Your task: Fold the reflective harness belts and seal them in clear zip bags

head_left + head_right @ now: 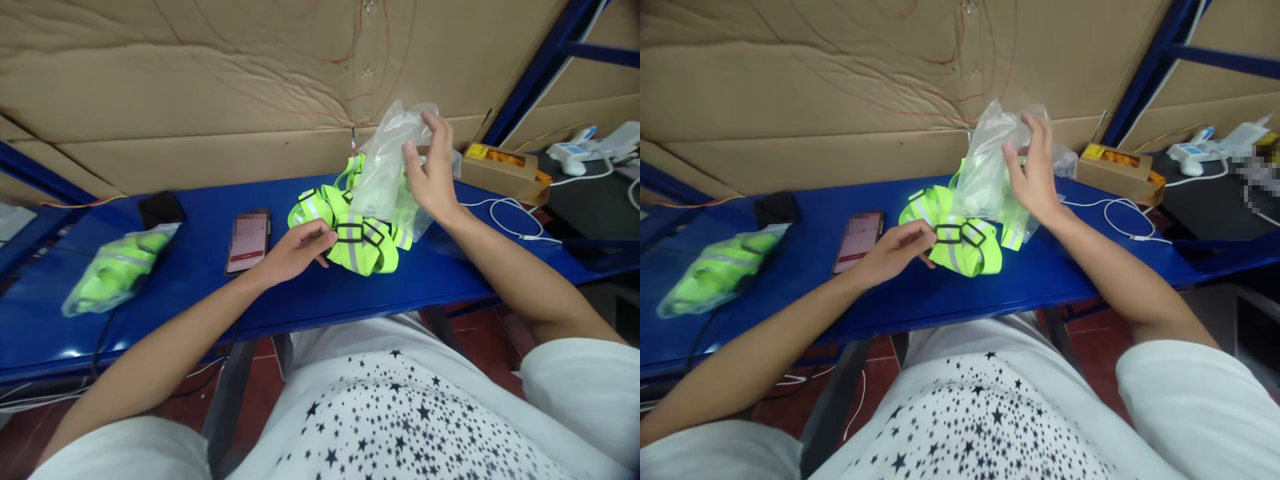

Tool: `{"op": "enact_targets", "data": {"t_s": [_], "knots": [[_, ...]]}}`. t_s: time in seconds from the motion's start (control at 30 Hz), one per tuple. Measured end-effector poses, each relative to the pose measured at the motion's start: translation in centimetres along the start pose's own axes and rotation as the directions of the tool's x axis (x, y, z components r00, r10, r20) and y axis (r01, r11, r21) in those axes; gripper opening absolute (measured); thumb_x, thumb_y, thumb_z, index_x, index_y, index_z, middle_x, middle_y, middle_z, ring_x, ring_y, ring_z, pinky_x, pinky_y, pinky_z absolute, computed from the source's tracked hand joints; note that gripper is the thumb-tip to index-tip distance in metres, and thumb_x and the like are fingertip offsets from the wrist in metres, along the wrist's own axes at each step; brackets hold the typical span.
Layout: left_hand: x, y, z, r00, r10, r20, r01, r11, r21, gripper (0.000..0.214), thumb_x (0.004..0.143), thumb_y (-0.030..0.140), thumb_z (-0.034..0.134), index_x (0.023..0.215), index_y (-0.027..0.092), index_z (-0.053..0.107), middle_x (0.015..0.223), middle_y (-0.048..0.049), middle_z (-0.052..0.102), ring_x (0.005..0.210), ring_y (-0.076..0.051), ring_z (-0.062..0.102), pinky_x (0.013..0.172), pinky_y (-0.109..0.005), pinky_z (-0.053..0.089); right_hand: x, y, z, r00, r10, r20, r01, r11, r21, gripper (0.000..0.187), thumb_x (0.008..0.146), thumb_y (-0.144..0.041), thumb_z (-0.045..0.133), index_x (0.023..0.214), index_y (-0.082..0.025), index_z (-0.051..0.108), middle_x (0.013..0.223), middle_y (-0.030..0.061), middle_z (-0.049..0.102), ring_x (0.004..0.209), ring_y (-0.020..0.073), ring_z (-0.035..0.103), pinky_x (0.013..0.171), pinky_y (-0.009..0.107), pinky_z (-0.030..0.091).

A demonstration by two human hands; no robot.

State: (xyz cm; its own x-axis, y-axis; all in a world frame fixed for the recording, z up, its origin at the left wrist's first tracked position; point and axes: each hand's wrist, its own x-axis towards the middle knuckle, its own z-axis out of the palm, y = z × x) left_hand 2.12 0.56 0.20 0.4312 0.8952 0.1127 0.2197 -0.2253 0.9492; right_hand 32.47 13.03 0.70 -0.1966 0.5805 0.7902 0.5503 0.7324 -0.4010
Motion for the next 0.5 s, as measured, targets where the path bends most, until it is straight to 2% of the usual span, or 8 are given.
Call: {"op": "enact_targets", "data": {"t_s": [0.03, 0.07, 0.1, 0.2, 0.3, 0.37, 0.43, 0.5], "knots": [[0.0, -0.1, 0.1, 1.0, -0.005, 0.016, 0.004, 0.999, 0.037, 0.046, 0.092, 0.062, 0.071, 0.081, 0.018, 0.062, 0.076, 0.0017, 0.051, 0.066, -0.012, 0.061, 0.061, -0.027, 0.067, -0.2, -1.7, -0.1, 0.997, 0.006, -0.073, -0.008, 1.0, -0.029, 0.06, 0.107, -0.063, 0.041, 0.156, -0.028, 0.034, 0.163, 0.0165, 0.034, 0.154, 0.0278, 0.032, 0.109, 0.048, 0.056], [0.0, -0.2, 0.1, 1.0, -0.003, 0.024, 0.002, 0.998, 0.068, 0.044, 0.092, 0.06, 0.071, 0.085, 0.018, 0.065, 0.08, 0.0, 0.057, 0.069, -0.013, 0.064, 0.061, -0.026, 0.066, -0.5, -3.3, -0.2, 0.997, -0.022, -0.08, 0.02, 0.999, -0.028, 0.059, 0.107, -0.061, 0.043, 0.155, -0.027, 0.037, 0.162, 0.0172, 0.035, 0.15, 0.0282, 0.039, 0.107, 0.048, 0.058], [0.0, -0.4, 0.1, 1.0, 0.003, 0.023, -0.005, 0.995, 0.095, 0.041, 0.092, 0.059, 0.072, 0.089, 0.018, 0.067, 0.086, -0.0022, 0.064, 0.073, -0.014, 0.066, 0.061, -0.025, 0.065, -0.8, -4.6, -0.4, 0.997, -0.046, -0.055, 0.045, 0.999, -0.027, 0.058, 0.106, -0.06, 0.046, 0.154, -0.029, 0.039, 0.162, 0.0161, 0.036, 0.148, 0.0293, 0.042, 0.105, 0.049, 0.059], [0.0, -0.7, -0.1, 1.0, 0.027, 0.006, -0.028, 0.988, 0.154, 0.035, 0.092, 0.054, 0.074, 0.1, 0.02, 0.07, 0.105, -0.0072, 0.072, 0.086, -0.017, 0.071, 0.065, -0.025, 0.065, -1.5, -7.0, -0.4, 0.992, -0.077, 0.104, 0.087, 0.992, -0.089, 0.057, 0.104, -0.06, 0.048, 0.156, -0.039, 0.039, 0.166, 0.0084, 0.035, 0.155, 0.0342, 0.036, 0.117, 0.056, 0.051], [0.0, -0.8, -0.4, 0.999, 0.045, -0.001, -0.044, 0.979, 0.198, 0.031, 0.095, 0.051, 0.071, 0.103, 0.02, 0.071, 0.104, -0.0077, 0.072, 0.088, -0.017, 0.071, 0.069, -0.026, 0.065, -1.9, -7.4, -0.2, 0.98, -0.104, 0.17, 0.126, 0.984, -0.123, 0.064, 0.101, -0.063, 0.051, 0.157, -0.035, 0.038, 0.167, 0.0113, 0.034, 0.158, 0.0387, 0.031, 0.125, 0.065, 0.039], [-0.1, -0.8, -0.4, 0.999, 0.054, 0.008, -0.054, 0.973, 0.225, 0.029, 0.096, 0.049, 0.07, 0.102, 0.02, 0.071, 0.101, -0.0074, 0.072, 0.088, -0.018, 0.072, 0.069, -0.026, 0.065, -1.8, -7.1, -0.1, 0.98, -0.099, 0.172, 0.12, 0.986, -0.115, 0.064, 0.101, -0.064, 0.051, 0.155, -0.032, 0.04, 0.165, 0.014, 0.037, 0.157, 0.0396, 0.033, 0.124, 0.066, 0.039], [-0.1, -0.8, -0.4, 0.998, 0.061, 0.018, -0.063, 0.965, 0.256, 0.027, 0.096, 0.047, 0.069, 0.101, 0.02, 0.072, 0.099, -0.0071, 0.073, 0.087, -0.018, 0.071, 0.068, -0.026, 0.064, -1.5, -6.6, 0.0, 0.984, -0.063, 0.166, 0.084, 0.989, -0.125, 0.056, 0.102, -0.064, 0.049, 0.148, -0.031, 0.048, 0.157, 0.0148, 0.047, 0.147, 0.0392, 0.047, 0.119, 0.064, 0.043], [-0.1, -0.7, -0.3, 0.998, 0.068, 0.02, -0.07, 0.958, 0.278, 0.026, 0.096, 0.046, 0.068, 0.102, 0.02, 0.072, 0.1, -0.007, 0.074, 0.085, -0.017, 0.071, 0.068, -0.026, 0.062, -1.1, -5.6, -0.2, 0.988, -0.003, 0.153, 0.026, 0.989, -0.145, 0.049, 0.102, -0.064, 0.049, 0.137, -0.03, 0.054, 0.138, 0.0145, 0.062, 0.124, 0.0369, 0.063, 0.11, 0.061, 0.048]]}}
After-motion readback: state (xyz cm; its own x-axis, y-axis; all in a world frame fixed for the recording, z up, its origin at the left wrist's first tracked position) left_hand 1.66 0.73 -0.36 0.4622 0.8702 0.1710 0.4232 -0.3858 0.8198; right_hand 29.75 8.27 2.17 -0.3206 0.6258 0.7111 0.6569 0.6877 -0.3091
